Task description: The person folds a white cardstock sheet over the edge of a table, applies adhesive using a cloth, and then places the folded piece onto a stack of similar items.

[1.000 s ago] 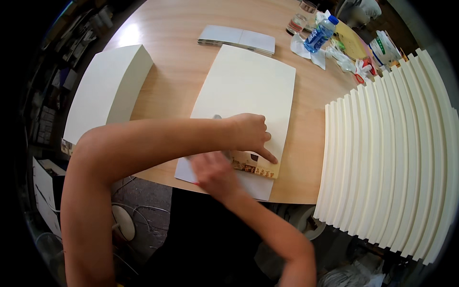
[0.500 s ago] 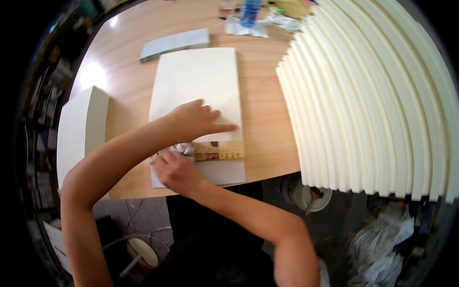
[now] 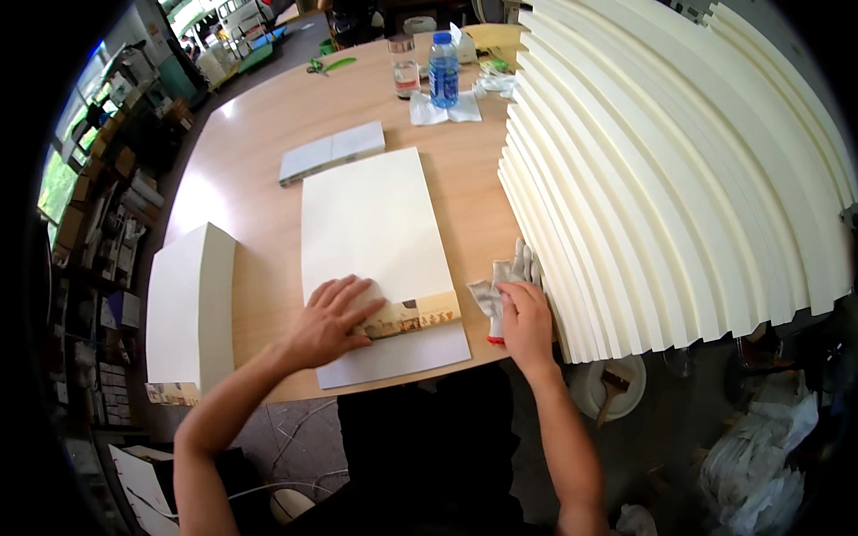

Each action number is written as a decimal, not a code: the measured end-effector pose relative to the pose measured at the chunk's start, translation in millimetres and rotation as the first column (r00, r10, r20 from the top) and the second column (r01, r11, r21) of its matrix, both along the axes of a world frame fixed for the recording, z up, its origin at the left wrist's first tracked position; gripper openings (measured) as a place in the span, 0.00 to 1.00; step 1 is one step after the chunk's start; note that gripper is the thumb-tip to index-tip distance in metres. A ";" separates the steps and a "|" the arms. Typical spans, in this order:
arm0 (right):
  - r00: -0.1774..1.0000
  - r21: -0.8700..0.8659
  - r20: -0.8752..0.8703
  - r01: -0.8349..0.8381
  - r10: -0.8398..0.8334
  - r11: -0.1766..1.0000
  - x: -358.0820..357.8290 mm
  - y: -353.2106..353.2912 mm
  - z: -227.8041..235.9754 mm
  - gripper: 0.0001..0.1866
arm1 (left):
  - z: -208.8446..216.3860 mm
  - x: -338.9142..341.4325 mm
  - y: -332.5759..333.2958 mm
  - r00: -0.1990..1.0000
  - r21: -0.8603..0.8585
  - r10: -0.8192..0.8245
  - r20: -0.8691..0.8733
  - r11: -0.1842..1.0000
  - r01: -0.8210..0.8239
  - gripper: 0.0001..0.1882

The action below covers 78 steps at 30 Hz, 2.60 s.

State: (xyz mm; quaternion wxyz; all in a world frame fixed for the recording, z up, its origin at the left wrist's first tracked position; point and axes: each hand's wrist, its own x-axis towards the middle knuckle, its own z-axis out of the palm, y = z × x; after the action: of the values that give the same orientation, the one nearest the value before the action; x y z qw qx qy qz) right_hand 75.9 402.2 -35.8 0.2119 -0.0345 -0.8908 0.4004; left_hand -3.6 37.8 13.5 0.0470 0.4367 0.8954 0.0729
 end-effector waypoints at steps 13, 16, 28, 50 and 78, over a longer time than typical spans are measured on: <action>0.999 -0.013 0.043 0.004 -0.003 1.000 -42.0 1.8 21.2 0.17 | -13.3 6.6 6.9 0.982 -0.012 -0.138 -0.131 0.990 0.137 0.33; 0.967 -0.056 0.253 0.030 -0.015 0.998 -61.7 19.1 11.1 0.23 | -17.7 -6.0 19.5 0.889 0.079 -0.208 -0.409 0.962 0.262 0.24; 0.786 -0.986 0.166 0.128 0.596 0.107 -172.6 -105.9 19.5 0.29 | 155.0 -18.6 -55.9 0.614 0.209 0.166 -0.772 0.978 -0.002 0.04; 0.376 -0.771 -0.421 -0.628 0.825 -0.107 -173.2 -464.9 274.0 0.24 | 128.4 123.5 -360.8 0.056 0.691 0.708 -0.704 0.701 -0.176 0.20; 0.169 -0.603 0.462 -0.660 0.870 0.448 -200.0 -495.2 98.6 0.20 | -11.1 205.1 -422.2 0.311 0.784 0.931 0.190 0.047 -0.619 0.41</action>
State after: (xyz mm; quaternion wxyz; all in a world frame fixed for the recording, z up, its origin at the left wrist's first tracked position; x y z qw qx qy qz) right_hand -124.1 -93.0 62.8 -0.4016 0.2400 -0.7193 0.5135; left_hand 201.5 -384.4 2.5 -0.3570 -0.1591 0.8465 0.3614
